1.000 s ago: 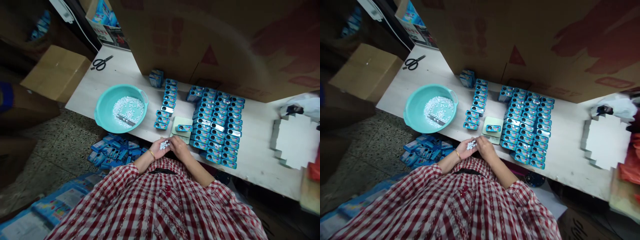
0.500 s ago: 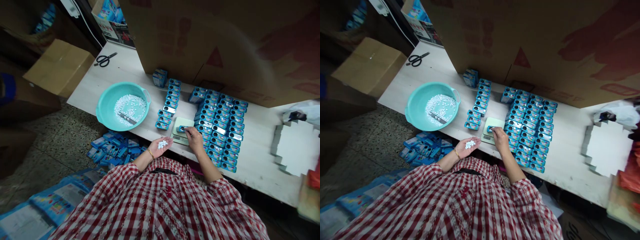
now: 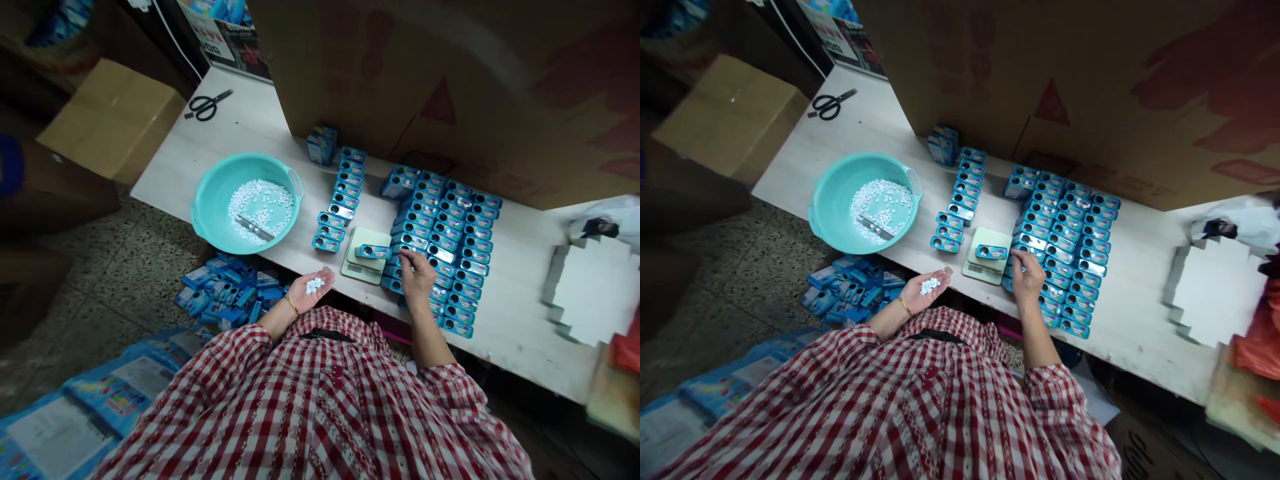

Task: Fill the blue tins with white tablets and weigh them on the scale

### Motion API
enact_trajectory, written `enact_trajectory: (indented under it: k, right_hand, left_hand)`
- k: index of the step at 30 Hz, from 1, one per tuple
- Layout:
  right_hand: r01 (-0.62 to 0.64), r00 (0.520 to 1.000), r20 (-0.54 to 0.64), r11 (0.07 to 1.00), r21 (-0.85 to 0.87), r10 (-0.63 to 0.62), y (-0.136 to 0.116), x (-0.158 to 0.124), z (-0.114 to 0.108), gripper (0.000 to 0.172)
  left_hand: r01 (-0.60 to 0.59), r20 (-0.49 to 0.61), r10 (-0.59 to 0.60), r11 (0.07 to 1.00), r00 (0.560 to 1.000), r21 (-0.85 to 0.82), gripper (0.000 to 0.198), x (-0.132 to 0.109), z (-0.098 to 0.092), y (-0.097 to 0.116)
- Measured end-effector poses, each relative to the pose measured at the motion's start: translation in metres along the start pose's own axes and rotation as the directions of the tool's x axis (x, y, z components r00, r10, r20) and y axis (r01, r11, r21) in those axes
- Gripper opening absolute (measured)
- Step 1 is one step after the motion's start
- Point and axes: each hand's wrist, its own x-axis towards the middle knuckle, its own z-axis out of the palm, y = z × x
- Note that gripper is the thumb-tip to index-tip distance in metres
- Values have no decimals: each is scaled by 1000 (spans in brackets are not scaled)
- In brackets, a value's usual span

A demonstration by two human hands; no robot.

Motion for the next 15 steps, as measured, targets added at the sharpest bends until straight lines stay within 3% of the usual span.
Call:
enact_trajectory:
  k: [4, 9, 15]
  right_hand:
    - [-42, 999, -23, 998, -42, 41, 11, 0, -6, 22]
    - [83, 992, 103, 989, -125, -70, 14, 2, -1, 36]
    - [204, 952, 266, 962, -182, -151, 11, 5, 13, 44]
  left_hand:
    - [0, -16, 1, 1000, 1000, 9, 26, -1, -6, 1]
    - [-3, -28, 3, 1000, 1000, 8, 25, -1, -10, 1]
    - [-29, -59, 28, 999, 998, -19, 27, -4, -13, 4]
